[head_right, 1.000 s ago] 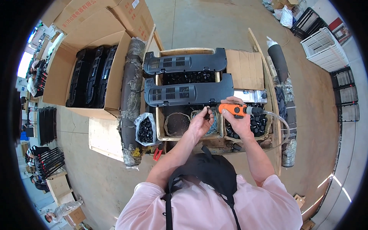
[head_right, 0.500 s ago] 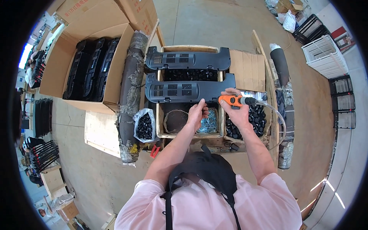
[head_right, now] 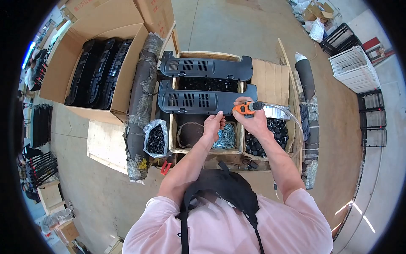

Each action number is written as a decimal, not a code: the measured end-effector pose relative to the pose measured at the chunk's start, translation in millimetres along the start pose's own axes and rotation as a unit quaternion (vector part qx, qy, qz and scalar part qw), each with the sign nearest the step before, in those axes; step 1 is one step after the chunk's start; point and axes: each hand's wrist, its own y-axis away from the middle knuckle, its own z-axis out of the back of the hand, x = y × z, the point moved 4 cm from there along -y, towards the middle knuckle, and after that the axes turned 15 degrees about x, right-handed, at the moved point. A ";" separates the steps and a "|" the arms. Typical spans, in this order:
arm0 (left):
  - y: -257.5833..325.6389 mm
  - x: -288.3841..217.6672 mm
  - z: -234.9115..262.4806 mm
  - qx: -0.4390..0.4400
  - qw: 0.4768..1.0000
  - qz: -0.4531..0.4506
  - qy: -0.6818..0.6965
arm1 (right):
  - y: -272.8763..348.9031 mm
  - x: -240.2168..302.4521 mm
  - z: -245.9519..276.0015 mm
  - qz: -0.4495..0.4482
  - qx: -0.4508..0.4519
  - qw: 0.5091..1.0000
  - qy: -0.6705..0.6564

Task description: Assembling plastic housings by inserting metal fasteners and using a pneumatic screwdriver.

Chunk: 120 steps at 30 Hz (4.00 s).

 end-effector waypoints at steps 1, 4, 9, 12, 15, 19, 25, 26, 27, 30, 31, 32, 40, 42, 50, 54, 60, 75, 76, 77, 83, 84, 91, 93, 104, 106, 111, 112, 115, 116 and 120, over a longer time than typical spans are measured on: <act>-0.2 0.2 -0.4 0.003 1.000 -0.001 -0.004 | 0.2 -0.7 0.8 0.008 -0.002 1.000 -0.004; 1.4 2.4 0.2 0.004 1.000 -0.002 -0.009 | 1.8 -4.7 1.1 0.012 0.006 1.000 -0.002; 1.4 6.4 0.6 0.010 1.000 -0.003 -0.016 | 4.2 -3.4 -2.0 0.011 0.020 1.000 0.012; -1.1 8.4 -0.9 0.019 0.999 0.001 -0.030 | 5.0 4.3 -0.1 -0.001 0.029 1.000 0.003; -2.2 -2.3 3.9 0.022 0.998 0.002 -0.057 | -1.2 11.3 -0.3 0.022 0.041 0.999 0.006; 1.1 -6.9 8.3 0.051 0.998 0.013 -0.045 | 1.6 21.9 2.2 0.031 -0.003 0.998 -0.046; 40.2 3.9 45.6 0.170 0.979 0.020 0.113 | 27.1 9.0 -3.4 0.076 -0.042 0.974 -0.209; 48.0 5.4 43.5 0.154 0.977 0.035 0.141 | 31.6 -1.6 -4.0 0.092 -0.055 0.967 -0.231; 55.0 6.8 47.4 0.147 0.980 0.027 0.135 | 36.0 -4.5 -8.0 0.061 -0.052 0.966 -0.246; 69.5 12.0 67.7 0.160 0.976 0.005 0.149 | 38.3 -3.3 -31.5 0.093 -0.042 0.947 -0.306; 73.7 8.1 68.2 0.160 0.976 0.008 0.148 | 38.3 -6.6 -35.4 0.093 -0.034 0.947 -0.307; 78.0 5.2 65.4 0.162 0.976 0.014 0.147 | 39.9 -9.4 -38.4 0.091 -0.028 0.947 -0.306; 92.7 -9.5 68.2 0.123 0.986 -0.003 0.115 | 40.6 -1.5 -60.8 0.089 0.002 0.931 -0.354; 94.9 -9.0 68.2 0.118 0.987 -0.013 0.105 | 43.4 -0.5 -62.1 0.086 0.008 0.931 -0.355; 97.0 -16.1 75.2 0.065 0.989 -0.051 0.119 | 38.7 -10.0 -64.9 0.097 0.010 0.915 -0.391; 105.2 -17.1 73.6 0.066 0.985 -0.064 0.147 | 35.9 -4.5 -66.2 0.105 0.012 0.914 -0.391; 113.9 -28.2 68.8 0.070 0.983 -0.025 0.171 | 37.7 -4.2 -77.7 0.098 0.005 0.923 -0.372; 98.9 -94.5 107.1 0.175 0.983 -0.045 0.030 | 21.3 36.2 -114.2 0.088 -0.091 0.933 -0.337; 99.0 -102.4 112.8 0.127 0.986 -0.016 0.109 | 18.7 51.4 -113.5 0.076 -0.082 0.940 -0.324; 93.3 -108.0 120.3 0.128 0.986 0.001 0.106 | 14.3 48.0 -114.9 0.085 -0.080 0.937 -0.328; 96.0 -93.3 126.3 0.128 0.983 0.034 0.129 | 18.0 45.6 -120.8 0.036 -0.079 0.949 -0.303; 96.5 -94.3 122.3 0.118 0.983 0.034 0.135 | 16.4 46.8 -120.2 0.034 -0.081 0.950 -0.300; 99.9 -76.5 117.2 0.124 0.971 0.019 0.203 | 18.7 56.1 -131.7 0.063 -0.048 0.958 -0.275; 99.5 -76.2 118.2 0.110 0.969 0.016 0.222 | 15.8 58.2 -131.7 0.065 -0.047 0.955 -0.284; 95.6 -87.0 107.3 0.113 0.975 -0.012 0.193 | 9.1 60.1 -120.2 0.077 -0.036 0.961 -0.264; 94.9 -86.2 106.6 0.119 0.974 -0.020 0.190 | 8.9 60.4 -119.6 0.073 -0.035 0.956 -0.282; 92.7 -85.7 106.3 0.103 0.986 -0.045 0.124 | 10.0 63.0 -117.0 0.069 -0.034 0.960 -0.268; 92.2 -85.0 106.4 0.104 0.986 -0.045 0.124 | 10.0 63.6 -116.7 0.066 -0.031 0.962 -0.263; 90.6 -84.5 105.2 0.113 0.985 -0.054 0.115 | 9.5 66.8 -115.1 0.058 -0.036 0.965 -0.255; 89.8 -84.8 103.6 0.116 0.984 -0.058 0.125 | 9.8 66.6 -115.8 0.058 -0.037 0.965 -0.253; 85.7 -82.7 101.1 0.121 0.978 -0.079 0.147 | 9.1 65.3 -116.2 0.053 -0.064 0.951 -0.297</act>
